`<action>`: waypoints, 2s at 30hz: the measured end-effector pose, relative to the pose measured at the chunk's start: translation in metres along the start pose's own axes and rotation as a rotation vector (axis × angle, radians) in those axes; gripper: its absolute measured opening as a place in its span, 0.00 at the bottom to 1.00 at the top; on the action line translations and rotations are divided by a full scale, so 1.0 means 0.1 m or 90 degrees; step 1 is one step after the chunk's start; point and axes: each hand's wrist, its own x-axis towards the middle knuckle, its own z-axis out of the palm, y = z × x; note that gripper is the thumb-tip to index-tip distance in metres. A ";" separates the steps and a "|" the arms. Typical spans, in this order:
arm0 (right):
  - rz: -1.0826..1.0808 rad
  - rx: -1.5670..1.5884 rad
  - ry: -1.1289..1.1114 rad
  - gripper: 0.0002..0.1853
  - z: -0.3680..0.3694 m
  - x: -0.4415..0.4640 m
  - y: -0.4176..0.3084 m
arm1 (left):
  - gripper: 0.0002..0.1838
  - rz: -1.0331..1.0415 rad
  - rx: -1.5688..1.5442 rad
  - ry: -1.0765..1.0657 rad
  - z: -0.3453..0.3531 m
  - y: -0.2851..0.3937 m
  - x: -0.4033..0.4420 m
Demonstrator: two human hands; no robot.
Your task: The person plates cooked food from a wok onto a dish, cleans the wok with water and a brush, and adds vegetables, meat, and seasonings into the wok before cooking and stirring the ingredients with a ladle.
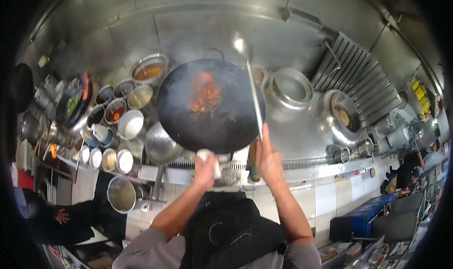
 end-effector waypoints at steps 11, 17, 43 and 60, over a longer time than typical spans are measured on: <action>0.638 0.893 -0.414 0.28 0.32 -0.25 -0.41 | 0.06 -0.146 0.064 -0.018 -0.51 0.03 -0.25; 0.615 0.792 -0.403 0.26 0.10 -0.29 -0.51 | 0.04 -0.354 -0.091 -0.067 -0.36 0.25 0.13; 0.604 0.875 -0.454 0.27 -0.24 -0.04 -0.53 | 0.08 -0.184 0.157 -0.093 -0.63 0.47 0.51; 0.548 0.721 -0.456 0.29 -0.56 -0.02 -0.45 | 0.07 -0.301 -0.016 -0.034 -0.53 0.30 0.46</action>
